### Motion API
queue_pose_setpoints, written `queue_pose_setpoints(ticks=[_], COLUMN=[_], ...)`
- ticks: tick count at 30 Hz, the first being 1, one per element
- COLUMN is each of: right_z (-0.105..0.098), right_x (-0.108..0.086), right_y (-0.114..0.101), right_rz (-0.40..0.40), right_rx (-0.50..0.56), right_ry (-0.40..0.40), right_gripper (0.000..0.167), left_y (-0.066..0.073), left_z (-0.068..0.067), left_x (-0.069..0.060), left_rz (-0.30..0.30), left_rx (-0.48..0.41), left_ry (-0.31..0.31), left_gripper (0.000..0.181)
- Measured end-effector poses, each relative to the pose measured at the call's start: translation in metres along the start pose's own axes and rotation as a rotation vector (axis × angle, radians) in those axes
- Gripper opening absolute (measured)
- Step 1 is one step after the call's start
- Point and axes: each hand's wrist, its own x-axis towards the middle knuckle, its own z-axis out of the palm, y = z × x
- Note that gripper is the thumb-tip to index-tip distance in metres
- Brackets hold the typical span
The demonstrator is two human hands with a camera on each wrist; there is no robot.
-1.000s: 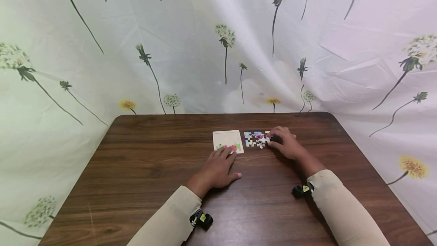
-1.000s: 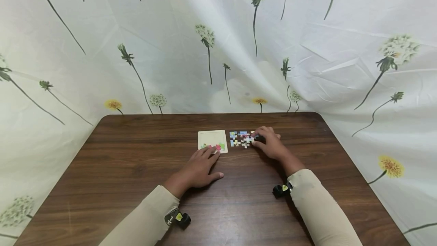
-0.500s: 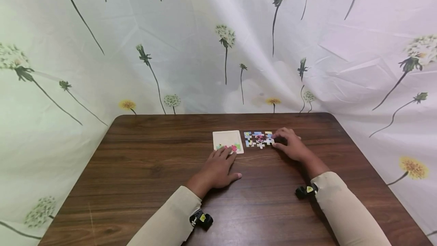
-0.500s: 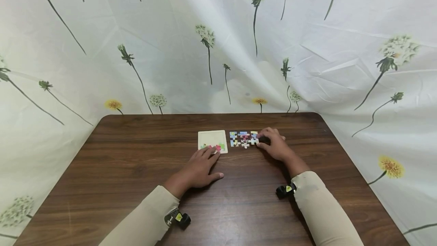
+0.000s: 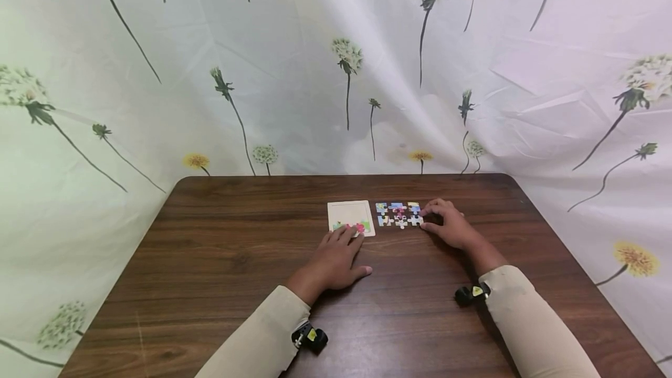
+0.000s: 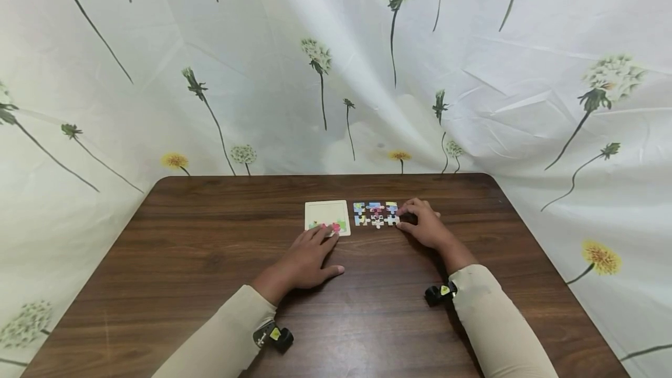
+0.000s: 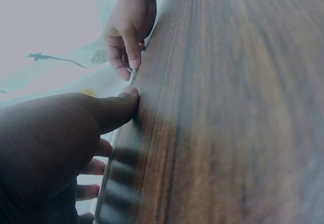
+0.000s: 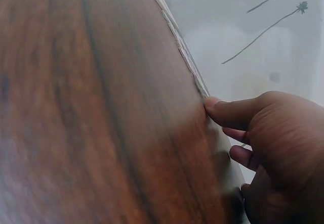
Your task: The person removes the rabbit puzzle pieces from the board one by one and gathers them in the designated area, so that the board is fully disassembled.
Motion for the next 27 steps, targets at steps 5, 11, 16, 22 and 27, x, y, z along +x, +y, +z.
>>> queue_pose_setpoints(ticks=[5, 11, 16, 22, 27], right_z=[0.0006, 0.0015, 0.0009, -0.0017, -0.0020], right_x=[-0.0008, 0.0007, 0.0015, 0.0016, 0.0029], right_y=[0.0004, 0.0006, 0.0025, 0.0025, 0.0007], right_rz=[0.008, 0.013, 0.022, 0.027, 0.030], right_rx=[0.004, 0.009, 0.025, 0.041, 0.050], right_ry=[-0.001, 0.004, 0.007, 0.004, 0.000], right_gripper=[0.023, 0.023, 0.024, 0.027, 0.027], left_y=[0.0001, -0.0004, 0.0003, 0.0010, 0.0017], left_z=[-0.0005, -0.0006, -0.0021, -0.0034, -0.0032], left_x=[-0.0004, -0.0003, 0.0007, 0.0015, 0.0005], left_rz=[-0.001, -0.002, -0.001, 0.000, -0.008], left_rx=[0.001, 0.003, 0.008, 0.006, 0.006], left_ry=[-0.006, -0.006, -0.006, -0.006, -0.017], left_gripper=[0.081, 0.081, 0.081, 0.081, 0.081])
